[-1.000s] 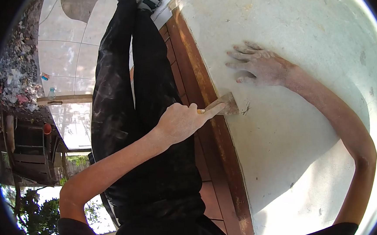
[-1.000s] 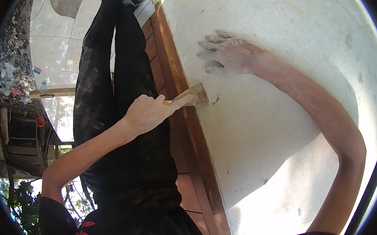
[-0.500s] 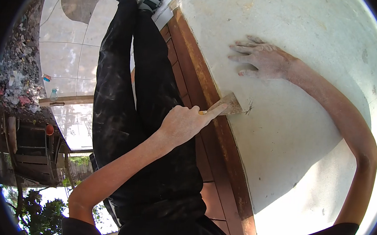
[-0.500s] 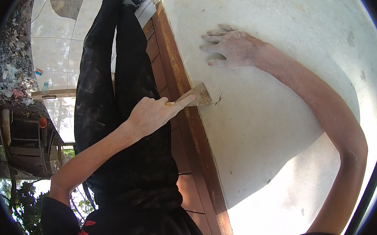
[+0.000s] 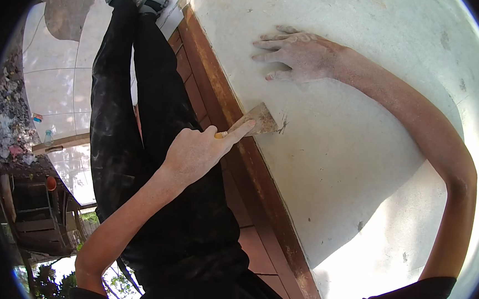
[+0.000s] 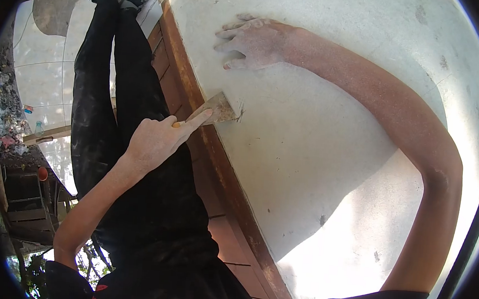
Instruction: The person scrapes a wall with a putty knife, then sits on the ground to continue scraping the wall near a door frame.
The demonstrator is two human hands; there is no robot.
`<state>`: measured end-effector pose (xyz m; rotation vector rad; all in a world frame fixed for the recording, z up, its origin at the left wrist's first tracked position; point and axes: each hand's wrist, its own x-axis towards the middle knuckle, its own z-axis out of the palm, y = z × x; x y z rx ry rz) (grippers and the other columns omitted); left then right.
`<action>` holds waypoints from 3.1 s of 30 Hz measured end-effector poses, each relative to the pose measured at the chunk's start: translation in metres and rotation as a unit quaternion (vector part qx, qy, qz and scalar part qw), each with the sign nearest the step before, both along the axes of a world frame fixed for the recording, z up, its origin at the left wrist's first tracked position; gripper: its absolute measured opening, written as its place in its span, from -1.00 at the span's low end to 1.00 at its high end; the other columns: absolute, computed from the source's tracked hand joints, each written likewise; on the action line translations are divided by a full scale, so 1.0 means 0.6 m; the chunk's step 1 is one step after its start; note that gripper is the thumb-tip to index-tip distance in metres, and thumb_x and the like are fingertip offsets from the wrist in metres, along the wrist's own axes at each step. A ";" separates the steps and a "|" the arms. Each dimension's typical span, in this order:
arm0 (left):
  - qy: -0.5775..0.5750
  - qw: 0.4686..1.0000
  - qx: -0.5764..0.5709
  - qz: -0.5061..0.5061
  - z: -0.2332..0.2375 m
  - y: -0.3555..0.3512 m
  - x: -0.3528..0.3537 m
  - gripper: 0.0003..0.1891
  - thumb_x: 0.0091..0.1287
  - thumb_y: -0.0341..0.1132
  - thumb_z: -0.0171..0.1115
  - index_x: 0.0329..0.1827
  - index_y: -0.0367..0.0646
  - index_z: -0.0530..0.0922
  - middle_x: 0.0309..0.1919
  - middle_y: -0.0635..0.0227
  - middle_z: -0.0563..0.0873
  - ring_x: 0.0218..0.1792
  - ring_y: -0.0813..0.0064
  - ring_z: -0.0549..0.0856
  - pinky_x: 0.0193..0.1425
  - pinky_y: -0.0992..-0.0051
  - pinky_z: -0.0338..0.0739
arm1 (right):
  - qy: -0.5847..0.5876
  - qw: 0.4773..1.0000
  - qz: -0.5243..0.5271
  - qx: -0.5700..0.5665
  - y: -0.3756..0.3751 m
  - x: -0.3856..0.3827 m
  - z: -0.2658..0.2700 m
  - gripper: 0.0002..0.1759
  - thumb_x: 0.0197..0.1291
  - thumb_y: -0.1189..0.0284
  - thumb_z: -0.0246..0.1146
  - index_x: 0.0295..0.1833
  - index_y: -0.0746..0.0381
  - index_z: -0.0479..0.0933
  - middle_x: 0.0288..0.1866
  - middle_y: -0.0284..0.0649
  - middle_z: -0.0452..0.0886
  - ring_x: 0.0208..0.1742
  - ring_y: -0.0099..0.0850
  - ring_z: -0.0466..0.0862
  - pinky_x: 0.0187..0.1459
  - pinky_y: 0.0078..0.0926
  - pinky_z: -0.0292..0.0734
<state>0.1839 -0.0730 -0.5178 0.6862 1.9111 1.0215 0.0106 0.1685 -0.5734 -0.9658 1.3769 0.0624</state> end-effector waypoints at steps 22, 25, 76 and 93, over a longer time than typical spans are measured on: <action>-0.006 1.000 0.010 -0.017 -0.001 -0.011 -0.003 -0.27 0.36 -0.33 0.18 0.60 0.25 0.14 -0.70 0.41 0.46 -0.76 0.61 0.51 -0.69 0.53 0.45 | 0.021 0.999 0.028 0.010 -0.011 -0.009 0.002 -0.40 0.37 -0.12 0.05 0.39 -0.09 0.43 0.53 -0.33 0.30 0.58 -0.39 0.19 0.62 -0.20 -0.07; -0.024 1.000 0.010 -0.001 -0.002 -0.003 0.007 -0.27 0.36 -0.33 0.18 0.60 0.25 0.14 -0.70 0.40 0.47 -0.76 0.61 0.52 -0.68 0.53 0.48 | 0.010 0.999 0.031 0.007 -0.013 -0.011 -0.003 -0.41 0.38 -0.12 0.05 0.40 -0.09 0.43 0.54 -0.33 0.30 0.58 -0.39 0.19 0.63 -0.21 -0.07; -0.025 0.999 0.016 0.028 0.018 0.003 0.005 -0.25 0.35 -0.29 0.21 0.61 0.19 0.13 -0.69 0.45 0.41 -0.82 0.69 0.36 -0.73 0.60 0.40 | 0.014 0.999 0.044 0.017 -0.015 -0.005 -0.023 -0.40 0.36 -0.14 0.04 0.39 -0.11 0.43 0.54 -0.36 0.29 0.58 -0.39 0.19 0.64 -0.18 -0.08; 0.007 1.000 -0.008 0.010 0.019 0.015 -0.029 -0.28 0.35 -0.29 0.21 0.58 0.17 0.19 -0.71 0.50 0.40 -0.79 0.75 0.32 -0.75 0.60 0.32 | 0.003 0.999 0.025 0.037 -0.034 -0.008 -0.030 -0.39 0.37 -0.12 0.06 0.38 -0.05 0.45 0.52 -0.31 0.32 0.57 -0.33 0.21 0.63 -0.19 -0.07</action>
